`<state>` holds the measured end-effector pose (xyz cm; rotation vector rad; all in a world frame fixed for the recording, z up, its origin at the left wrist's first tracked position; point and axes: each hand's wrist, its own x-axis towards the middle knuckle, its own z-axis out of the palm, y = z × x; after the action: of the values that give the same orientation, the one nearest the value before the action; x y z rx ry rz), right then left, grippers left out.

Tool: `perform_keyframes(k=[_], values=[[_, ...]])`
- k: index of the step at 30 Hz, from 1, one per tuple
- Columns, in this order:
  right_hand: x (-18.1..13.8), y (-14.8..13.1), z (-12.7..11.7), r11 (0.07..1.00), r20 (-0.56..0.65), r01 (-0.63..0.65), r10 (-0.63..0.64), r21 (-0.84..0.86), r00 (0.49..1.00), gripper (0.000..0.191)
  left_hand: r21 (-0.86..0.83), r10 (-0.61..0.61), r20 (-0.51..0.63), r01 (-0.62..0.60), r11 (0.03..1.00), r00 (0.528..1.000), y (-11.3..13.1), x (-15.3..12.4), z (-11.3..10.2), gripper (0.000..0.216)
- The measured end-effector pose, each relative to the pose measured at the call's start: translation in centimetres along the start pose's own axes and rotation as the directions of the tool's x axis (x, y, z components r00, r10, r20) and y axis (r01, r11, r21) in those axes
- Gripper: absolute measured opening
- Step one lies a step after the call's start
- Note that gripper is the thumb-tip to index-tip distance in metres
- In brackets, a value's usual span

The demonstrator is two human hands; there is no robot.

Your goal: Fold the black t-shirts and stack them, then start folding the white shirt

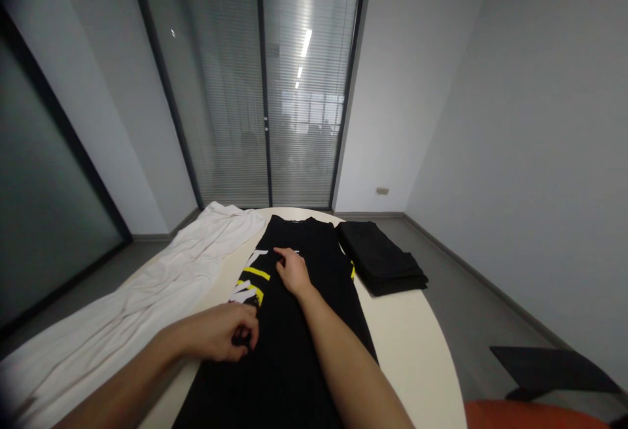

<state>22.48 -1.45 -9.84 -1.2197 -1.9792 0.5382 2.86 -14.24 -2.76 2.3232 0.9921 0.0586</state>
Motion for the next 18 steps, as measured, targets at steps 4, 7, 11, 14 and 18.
perform_keyframes(k=[4,7,11,14,18], values=[[0.0,-0.2,-0.2,1.000,-0.035,0.007,-0.008,-0.012,0.999,0.041,-0.134,0.005,0.045,0.001,0.991,0.999,0.5,-0.1,-0.2,0.018],[0.1,-0.3,-0.2,1.000,-0.017,-0.009,0.008,-0.025,1.000,0.041,-0.215,-0.029,0.083,0.046,0.976,0.996,0.7,0.0,-0.1,0.020],[0.1,-0.5,-0.3,0.999,0.007,-0.041,0.041,-0.027,0.999,0.037,-0.147,0.007,0.106,0.009,0.989,0.994,0.6,0.3,0.3,0.019],[0.0,-0.8,-0.3,0.998,0.039,-0.026,0.029,-0.061,0.999,0.029,-0.144,0.055,0.113,-0.039,0.989,0.992,0.8,0.6,0.7,0.013],[-0.1,-1.1,-0.3,0.993,-0.002,-0.040,0.040,-0.112,0.999,0.026,-0.167,0.064,0.100,-0.047,0.985,0.993,1.1,0.9,1.0,0.012]])
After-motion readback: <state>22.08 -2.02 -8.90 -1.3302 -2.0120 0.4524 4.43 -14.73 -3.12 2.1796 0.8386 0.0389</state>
